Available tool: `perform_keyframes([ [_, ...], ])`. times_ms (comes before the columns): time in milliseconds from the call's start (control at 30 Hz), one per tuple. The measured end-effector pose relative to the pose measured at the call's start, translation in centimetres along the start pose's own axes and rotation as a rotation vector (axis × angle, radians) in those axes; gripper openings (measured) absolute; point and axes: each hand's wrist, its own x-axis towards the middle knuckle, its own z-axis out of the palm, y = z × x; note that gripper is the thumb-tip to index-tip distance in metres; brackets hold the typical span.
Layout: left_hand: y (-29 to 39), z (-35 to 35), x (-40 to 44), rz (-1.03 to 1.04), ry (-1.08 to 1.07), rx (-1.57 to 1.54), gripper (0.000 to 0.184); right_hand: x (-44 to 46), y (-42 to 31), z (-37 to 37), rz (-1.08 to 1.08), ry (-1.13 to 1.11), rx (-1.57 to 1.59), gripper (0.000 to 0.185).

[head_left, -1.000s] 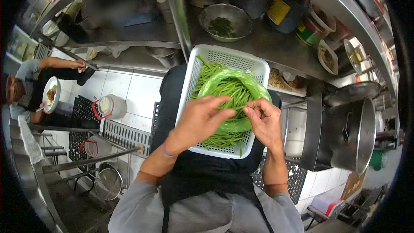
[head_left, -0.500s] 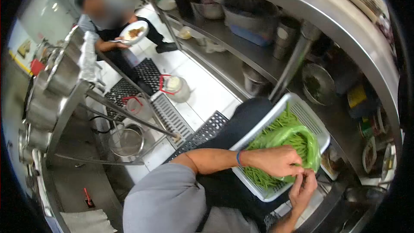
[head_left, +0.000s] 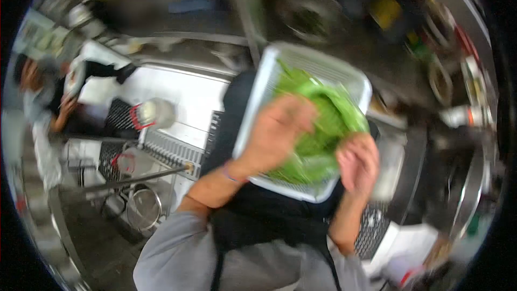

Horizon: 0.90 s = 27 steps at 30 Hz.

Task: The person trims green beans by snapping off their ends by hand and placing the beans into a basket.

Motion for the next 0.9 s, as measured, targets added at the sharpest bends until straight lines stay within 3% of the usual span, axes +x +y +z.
perform_keyframes([
  [33,0.5,-0.5,0.4,-0.075,0.091,0.114,0.016,0.4,0.6,-0.6,0.003,-0.143,-0.009,0.012],
  [67,0.4,-0.5,0.6,0.029,0.11,0.021,0.024,0.6,1.2,-0.9,0.007,-0.2,0.006,0.016],
  [100,0.0,-1.2,0.7,-0.008,0.071,-0.09,0.024,0.8,1.3,-0.8,0.019,-0.244,-0.015,0.019],
  [200,-0.6,-1.0,0.5,-0.019,0.062,-0.141,0.024,0.2,0.9,0.9,0.1,-0.196,-0.224,0.02],
  [400,-0.4,-1.1,0.1,-0.05,0.06,-0.128,0.024,1.1,2.4,2.1,-0.346,0.006,-0.963,0.016],
  [433,-0.5,-1.2,0.1,-0.043,0.066,-0.135,0.024,1.3,2.8,1.9,-0.402,0.015,-0.947,0.015],
  [533,-0.6,-1.5,0.0,-0.054,0.069,-0.154,0.024,1.2,2.3,1.7,-0.254,-0.138,-0.83,0.014],
  [633,-0.7,-1.3,0.0,-0.067,0.073,-0.167,0.023,0.8,1.5,1.8,-0.214,-0.252,-0.994,0.015],
  [833,-0.8,-1.4,0.3,-0.039,0.085,-0.172,0.025,-0.2,1.1,2.6,-0.198,-0.179,-0.882,0.013],
  [900,-0.8,-1.3,0.2,-0.047,0.084,-0.185,0.025,-0.3,1.3,2.3,-0.285,-0.149,-0.945,0.011],
])
